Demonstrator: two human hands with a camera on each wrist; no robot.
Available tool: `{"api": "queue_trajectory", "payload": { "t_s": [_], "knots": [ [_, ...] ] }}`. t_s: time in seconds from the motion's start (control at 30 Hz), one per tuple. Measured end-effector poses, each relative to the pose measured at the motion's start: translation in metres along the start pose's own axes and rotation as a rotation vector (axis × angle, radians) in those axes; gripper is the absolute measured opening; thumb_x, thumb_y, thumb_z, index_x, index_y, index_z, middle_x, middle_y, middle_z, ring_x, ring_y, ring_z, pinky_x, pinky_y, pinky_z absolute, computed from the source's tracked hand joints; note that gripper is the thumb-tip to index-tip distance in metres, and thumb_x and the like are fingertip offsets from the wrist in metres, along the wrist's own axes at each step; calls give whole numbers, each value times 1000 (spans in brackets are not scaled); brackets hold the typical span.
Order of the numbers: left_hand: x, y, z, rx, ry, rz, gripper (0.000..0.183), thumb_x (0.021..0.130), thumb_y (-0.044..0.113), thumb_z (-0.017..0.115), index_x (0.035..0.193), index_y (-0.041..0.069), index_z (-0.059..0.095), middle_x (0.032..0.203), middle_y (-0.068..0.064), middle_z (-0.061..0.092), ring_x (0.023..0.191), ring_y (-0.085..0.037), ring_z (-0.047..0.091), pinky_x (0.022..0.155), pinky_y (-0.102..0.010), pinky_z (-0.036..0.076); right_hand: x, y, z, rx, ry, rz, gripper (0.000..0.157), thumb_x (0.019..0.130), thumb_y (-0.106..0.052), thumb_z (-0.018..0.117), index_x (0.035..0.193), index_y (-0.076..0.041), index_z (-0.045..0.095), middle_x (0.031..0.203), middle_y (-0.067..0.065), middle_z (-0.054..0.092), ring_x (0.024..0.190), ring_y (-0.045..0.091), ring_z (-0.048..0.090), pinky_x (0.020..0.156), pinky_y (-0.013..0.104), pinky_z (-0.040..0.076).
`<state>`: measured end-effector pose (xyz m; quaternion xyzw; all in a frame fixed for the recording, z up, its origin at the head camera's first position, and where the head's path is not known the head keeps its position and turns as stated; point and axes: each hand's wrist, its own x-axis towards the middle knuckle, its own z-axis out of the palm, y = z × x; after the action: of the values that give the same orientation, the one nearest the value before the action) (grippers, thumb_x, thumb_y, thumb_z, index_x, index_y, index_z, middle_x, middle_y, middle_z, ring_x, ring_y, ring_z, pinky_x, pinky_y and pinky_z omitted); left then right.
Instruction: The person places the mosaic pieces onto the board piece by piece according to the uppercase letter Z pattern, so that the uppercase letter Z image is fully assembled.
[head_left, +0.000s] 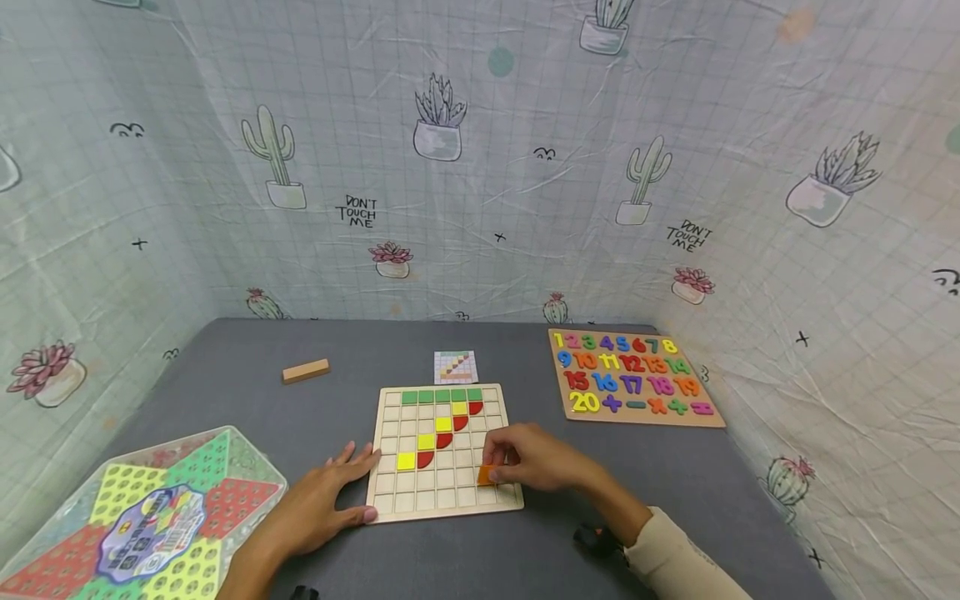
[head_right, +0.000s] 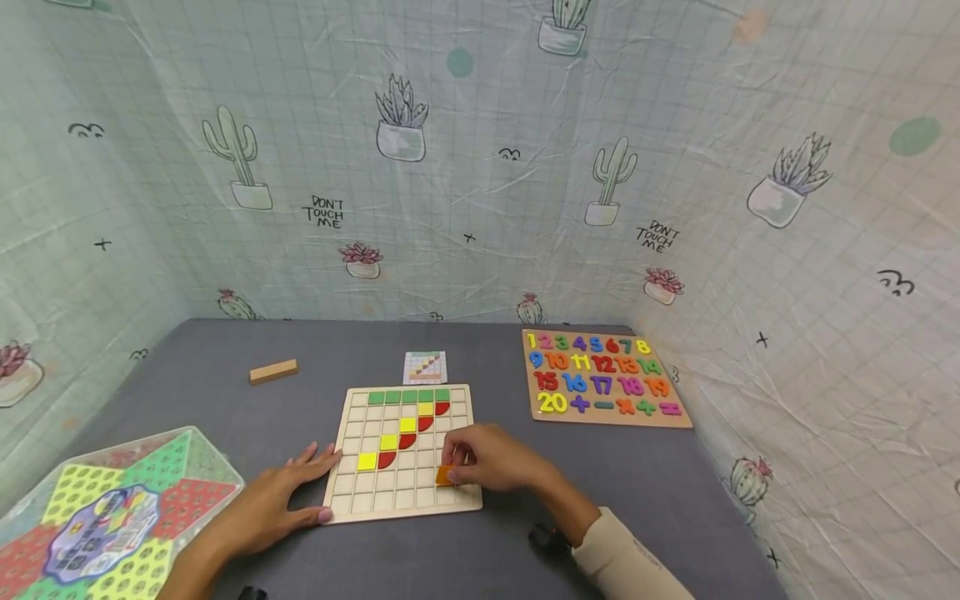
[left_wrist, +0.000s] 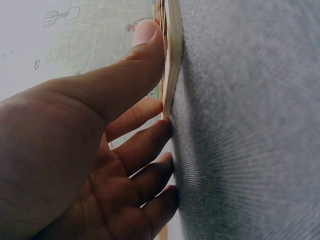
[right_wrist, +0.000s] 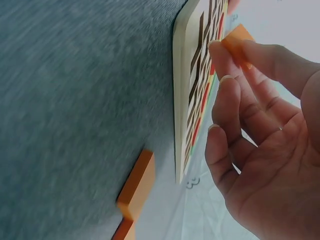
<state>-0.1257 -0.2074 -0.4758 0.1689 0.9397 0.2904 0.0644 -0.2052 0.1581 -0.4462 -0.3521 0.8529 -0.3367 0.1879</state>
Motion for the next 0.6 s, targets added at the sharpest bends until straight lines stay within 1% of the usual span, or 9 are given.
{"api": "queue_trajectory", "payload": {
  "t_s": [0.1, 0.17, 0.27, 0.37, 0.47, 0.53, 0.6],
  "knots": [
    [0, 0, 0, 2, 5, -2, 84, 85, 46, 85, 157, 16, 55, 166, -11, 47, 152, -55, 39, 115, -77, 36, 4, -3, 2, -10, 6, 8, 9, 100, -24, 77, 93, -22, 72, 80, -10, 67, 71, 4, 57, 64, 17, 46],
    [0, -1, 0, 7, 8, 6, 84, 85, 46, 85, 157, 15, 55, 166, -12, 48, 151, -56, 40, 115, -77, 37, 7, -6, 3, -14, 11, 9, 9, 100, -24, 77, 93, -21, 73, 78, -10, 67, 70, 4, 56, 63, 17, 45],
    [-1, 0, 0, 11, 13, 9, 84, 85, 47, 85, 157, 16, 55, 166, -11, 48, 150, -56, 41, 114, -76, 37, 10, -9, 4, -11, 14, -1, 3, 100, -19, 76, 100, -17, 78, 78, -8, 67, 67, 5, 55, 61, 17, 43],
    [0, 0, 0, 15, 10, 2, 83, 85, 47, 85, 157, 17, 55, 166, -11, 48, 151, -56, 41, 114, -76, 37, 14, -12, 6, -19, 18, -15, 6, 101, -17, 74, 105, -16, 79, 79, -7, 68, 65, 5, 55, 60, 17, 44],
    [0, 0, 0, 20, 6, -6, 84, 85, 48, 85, 157, 17, 55, 166, -11, 48, 150, -56, 41, 114, -77, 37, 19, -15, 8, -20, 38, -7, 2, 99, -19, 78, 100, -20, 77, 79, -8, 68, 67, 4, 56, 62, 17, 44],
    [0, 1, 0, 22, 3, -7, 84, 85, 48, 85, 157, 17, 55, 166, -11, 48, 150, -57, 41, 114, -77, 37, 23, -17, 11, -16, 58, 0, 7, 96, -21, 81, 96, -21, 74, 79, -9, 69, 69, 3, 57, 64, 18, 46],
    [0, 1, 0, 25, 2, -6, 84, 85, 47, 85, 157, 17, 55, 166, -11, 48, 150, -57, 42, 114, -77, 37, 27, -20, 13, -12, 75, 6, 9, 94, -21, 83, 97, -19, 74, 79, -9, 69, 69, 3, 58, 64, 18, 47]
  ]
}}
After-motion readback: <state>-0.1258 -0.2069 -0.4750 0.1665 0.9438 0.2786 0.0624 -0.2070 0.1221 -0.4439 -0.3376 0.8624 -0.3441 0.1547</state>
